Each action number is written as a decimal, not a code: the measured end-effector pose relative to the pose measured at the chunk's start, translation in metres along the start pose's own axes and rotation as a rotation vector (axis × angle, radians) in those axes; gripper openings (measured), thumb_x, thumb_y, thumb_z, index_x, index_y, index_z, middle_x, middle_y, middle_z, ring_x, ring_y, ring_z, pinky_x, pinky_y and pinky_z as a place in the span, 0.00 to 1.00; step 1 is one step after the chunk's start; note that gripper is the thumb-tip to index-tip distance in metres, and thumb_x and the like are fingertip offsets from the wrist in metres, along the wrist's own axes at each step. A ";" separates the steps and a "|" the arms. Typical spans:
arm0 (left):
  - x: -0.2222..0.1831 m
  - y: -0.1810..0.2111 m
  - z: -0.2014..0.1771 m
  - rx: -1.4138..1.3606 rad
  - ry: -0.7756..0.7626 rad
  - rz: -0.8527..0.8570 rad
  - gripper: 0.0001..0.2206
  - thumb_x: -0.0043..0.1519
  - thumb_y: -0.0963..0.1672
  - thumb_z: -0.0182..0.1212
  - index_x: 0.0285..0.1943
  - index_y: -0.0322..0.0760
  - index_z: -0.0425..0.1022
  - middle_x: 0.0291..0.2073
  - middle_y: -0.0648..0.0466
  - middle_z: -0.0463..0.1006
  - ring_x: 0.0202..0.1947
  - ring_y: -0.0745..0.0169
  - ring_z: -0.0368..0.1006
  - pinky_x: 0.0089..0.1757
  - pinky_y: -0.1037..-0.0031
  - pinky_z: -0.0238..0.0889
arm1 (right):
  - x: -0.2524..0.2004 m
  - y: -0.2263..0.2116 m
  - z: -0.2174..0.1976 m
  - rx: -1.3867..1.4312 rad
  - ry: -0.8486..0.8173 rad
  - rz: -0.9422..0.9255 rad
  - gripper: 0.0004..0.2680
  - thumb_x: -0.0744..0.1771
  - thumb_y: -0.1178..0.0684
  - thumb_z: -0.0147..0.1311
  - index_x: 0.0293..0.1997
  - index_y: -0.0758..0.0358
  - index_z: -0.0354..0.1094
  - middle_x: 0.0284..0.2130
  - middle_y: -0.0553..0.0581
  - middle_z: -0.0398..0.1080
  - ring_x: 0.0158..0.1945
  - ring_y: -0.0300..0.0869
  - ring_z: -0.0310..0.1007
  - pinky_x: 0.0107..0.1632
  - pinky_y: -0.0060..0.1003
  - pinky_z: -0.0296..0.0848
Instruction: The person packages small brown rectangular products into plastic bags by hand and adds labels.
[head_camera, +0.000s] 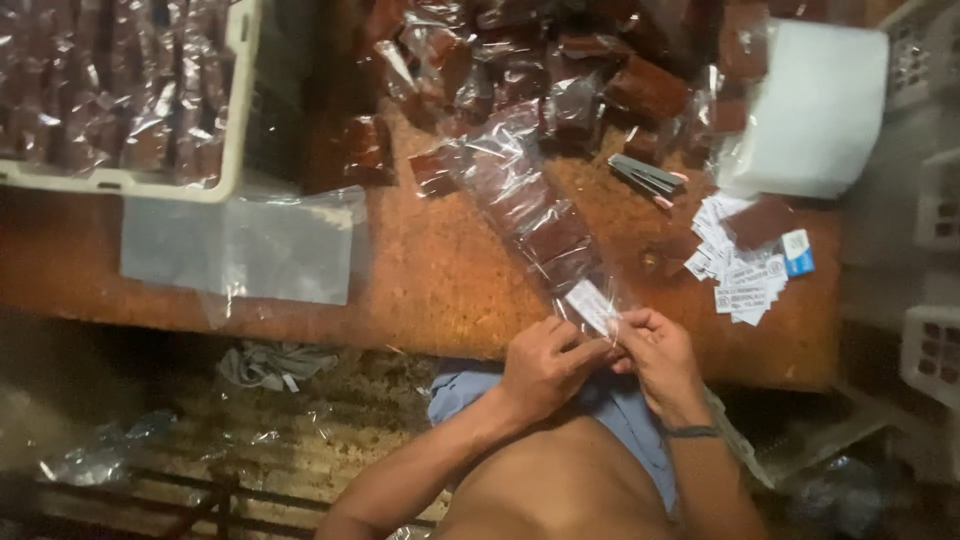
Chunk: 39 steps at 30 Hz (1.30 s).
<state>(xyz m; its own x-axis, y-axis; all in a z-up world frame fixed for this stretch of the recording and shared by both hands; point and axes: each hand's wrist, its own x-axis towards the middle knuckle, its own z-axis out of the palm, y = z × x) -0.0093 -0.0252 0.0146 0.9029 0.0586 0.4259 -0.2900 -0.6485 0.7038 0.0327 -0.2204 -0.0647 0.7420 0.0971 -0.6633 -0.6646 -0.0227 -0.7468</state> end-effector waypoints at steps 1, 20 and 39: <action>-0.002 -0.002 0.001 0.007 0.005 -0.005 0.02 0.63 0.44 0.65 0.38 0.47 0.82 0.24 0.56 0.69 0.23 0.60 0.66 0.27 0.73 0.63 | 0.001 0.001 0.003 -0.003 -0.009 0.001 0.07 0.67 0.59 0.60 0.45 0.69 0.67 0.24 0.63 0.75 0.21 0.43 0.76 0.21 0.31 0.76; 0.073 -0.085 -0.041 0.105 0.130 -0.204 0.09 0.67 0.45 0.48 0.51 0.38 0.68 0.45 0.46 0.64 0.47 0.44 0.60 0.50 0.55 0.55 | 0.026 -0.075 0.099 -0.976 0.292 -0.973 0.14 0.65 0.40 0.58 0.48 0.57 0.66 0.41 0.55 0.66 0.44 0.54 0.69 0.48 0.49 0.68; 0.041 -0.023 -0.015 0.245 -0.413 -0.014 0.56 0.49 0.69 0.52 0.76 0.26 0.55 0.75 0.29 0.52 0.76 0.29 0.47 0.68 0.33 0.33 | 0.064 -0.046 0.052 -0.968 0.067 -1.141 0.14 0.66 0.52 0.57 0.58 0.55 0.75 0.37 0.52 0.69 0.40 0.52 0.70 0.46 0.42 0.67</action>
<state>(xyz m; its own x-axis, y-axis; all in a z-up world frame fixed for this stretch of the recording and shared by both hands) 0.0295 0.0038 0.0247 0.9712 -0.2055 0.1209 -0.2381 -0.8127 0.5317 0.1068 -0.1611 -0.0704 0.8282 0.4723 0.3016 0.5532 -0.6033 -0.5745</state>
